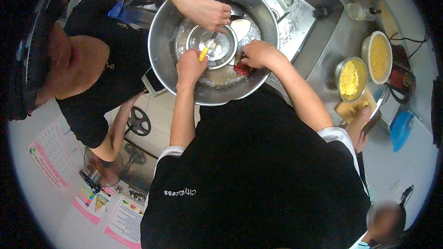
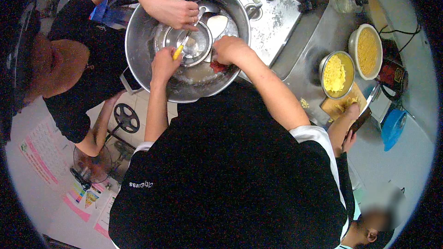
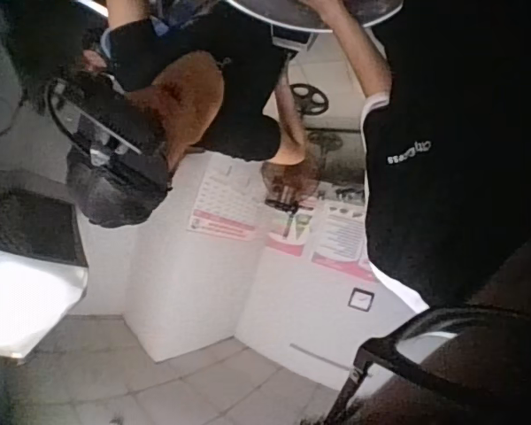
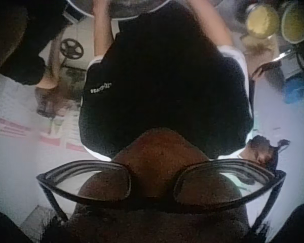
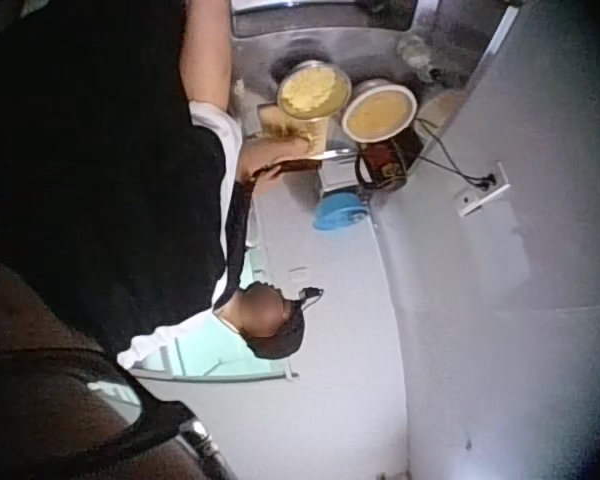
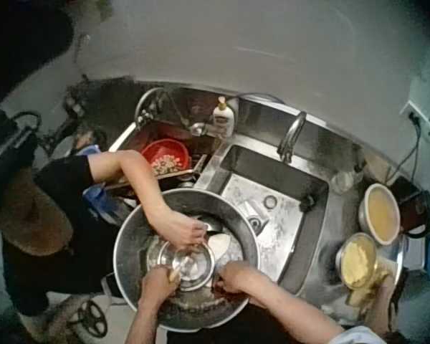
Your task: The person cleans the inside of a large pot in a sink using a red cloth, then rinses several small bowls and utensils under a running faucet, placing them into the pot.
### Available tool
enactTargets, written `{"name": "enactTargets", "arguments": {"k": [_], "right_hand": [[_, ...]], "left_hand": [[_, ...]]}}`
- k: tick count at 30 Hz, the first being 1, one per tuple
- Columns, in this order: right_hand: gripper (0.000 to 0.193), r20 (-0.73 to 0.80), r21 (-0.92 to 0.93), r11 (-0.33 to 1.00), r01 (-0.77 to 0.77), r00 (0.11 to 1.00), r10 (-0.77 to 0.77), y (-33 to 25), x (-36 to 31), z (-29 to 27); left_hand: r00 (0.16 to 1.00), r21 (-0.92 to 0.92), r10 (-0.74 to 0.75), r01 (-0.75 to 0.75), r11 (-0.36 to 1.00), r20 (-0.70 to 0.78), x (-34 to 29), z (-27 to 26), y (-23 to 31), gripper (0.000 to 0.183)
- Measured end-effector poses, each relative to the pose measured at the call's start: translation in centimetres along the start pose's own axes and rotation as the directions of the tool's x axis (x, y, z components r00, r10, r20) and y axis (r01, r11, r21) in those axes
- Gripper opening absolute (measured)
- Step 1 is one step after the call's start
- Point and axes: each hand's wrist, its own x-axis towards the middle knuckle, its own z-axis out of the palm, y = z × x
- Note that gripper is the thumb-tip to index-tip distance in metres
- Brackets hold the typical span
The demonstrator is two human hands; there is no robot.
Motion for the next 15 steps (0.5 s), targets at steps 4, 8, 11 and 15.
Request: {"name": "enactTargets", "arguments": {"k": [4,8,11,15], "right_hand": [[0.034,-0.094,0.051,0.997,0.055,0.994,-0.050,1.4,0.4,0.6],[0.034,-0.176,0.182,0.980,0.082,0.983,-0.049,0.8,-0.7,-0.9],[0.037,-0.162,0.140,0.989,-0.042,0.985,0.065,0.8,1.4,-0.7],[0.043,-0.255,0.172,0.976,-0.135,0.951,0.177,0.1,6.4,0.9]], "left_hand": [[1.000,0.016,0.021,-0.021,1.000,0.016,0.2,0.5,-0.5,0.026],[0.998,-0.002,0.058,-0.058,0.998,-0.031,-0.1,0.4,-0.5,0.027],[0.996,-0.026,0.068,-0.070,0.997,-0.065,0.1,0.6,-0.7,0.028],[0.998,0.056,0.059,-0.058,0.997,-0.014,0.1,0.5,-1.0,0.030]]}}
